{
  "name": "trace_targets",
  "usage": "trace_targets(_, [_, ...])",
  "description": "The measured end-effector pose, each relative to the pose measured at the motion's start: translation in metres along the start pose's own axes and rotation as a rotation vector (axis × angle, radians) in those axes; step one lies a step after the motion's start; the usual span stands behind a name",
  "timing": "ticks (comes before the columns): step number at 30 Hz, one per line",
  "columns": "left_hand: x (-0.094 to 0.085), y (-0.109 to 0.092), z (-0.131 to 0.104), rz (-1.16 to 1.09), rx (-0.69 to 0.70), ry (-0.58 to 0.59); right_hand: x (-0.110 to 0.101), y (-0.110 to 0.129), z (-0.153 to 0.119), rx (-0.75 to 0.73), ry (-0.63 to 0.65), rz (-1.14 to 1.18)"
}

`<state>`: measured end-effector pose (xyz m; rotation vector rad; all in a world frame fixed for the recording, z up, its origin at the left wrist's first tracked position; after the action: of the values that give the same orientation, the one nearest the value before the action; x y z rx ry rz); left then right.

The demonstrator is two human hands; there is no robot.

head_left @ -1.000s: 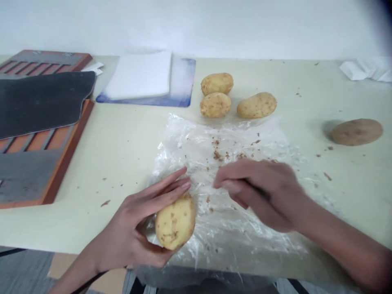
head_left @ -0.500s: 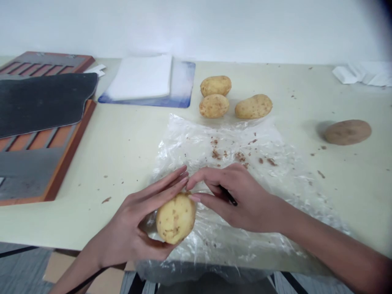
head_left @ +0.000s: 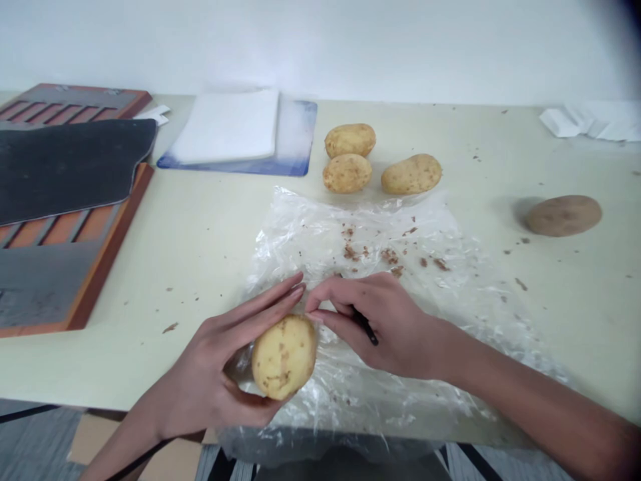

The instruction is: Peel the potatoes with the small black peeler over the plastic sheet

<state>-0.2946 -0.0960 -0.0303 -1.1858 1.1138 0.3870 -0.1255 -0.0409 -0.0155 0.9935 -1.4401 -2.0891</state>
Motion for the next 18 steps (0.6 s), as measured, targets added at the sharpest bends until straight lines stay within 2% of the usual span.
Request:
trace_targets(4, [0.0, 0.0, 0.0, 0.01, 0.007, -0.022, -0.01, 0.001, -0.002, -0.038, -0.083, -0.194])
trace_targets(8, [0.0, 0.002, -0.001, 0.073, -0.04, 0.002, -0.035, 0.004, -0.006, -0.081, -0.23, -0.472])
trace_targets(10, [-0.001, 0.001, -0.001, 0.09, -0.038, 0.003, -0.046, 0.005, -0.008, -0.07, -0.256, -0.604])
trace_targets(14, [-0.002, -0.002, -0.001, 0.09, -0.012, -0.015, -0.06, 0.004, -0.011, 0.006, -0.236, -0.783])
trace_targets(18, [-0.002, -0.002, -0.001, 0.077, -0.007, -0.028, -0.06, -0.006, -0.015, 0.152, -0.108, -0.692])
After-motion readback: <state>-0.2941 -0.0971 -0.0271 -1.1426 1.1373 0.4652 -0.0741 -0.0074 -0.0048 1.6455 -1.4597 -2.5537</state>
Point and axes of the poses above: each hand's wrist, its own z-axis towards the middle knuckle, its own x-axis out of the palm, y = z × x, the point moved 7 cm from there along z, towards the middle knuckle, and after that the axes turned 11 degrees about z, right-handed, at the moved point
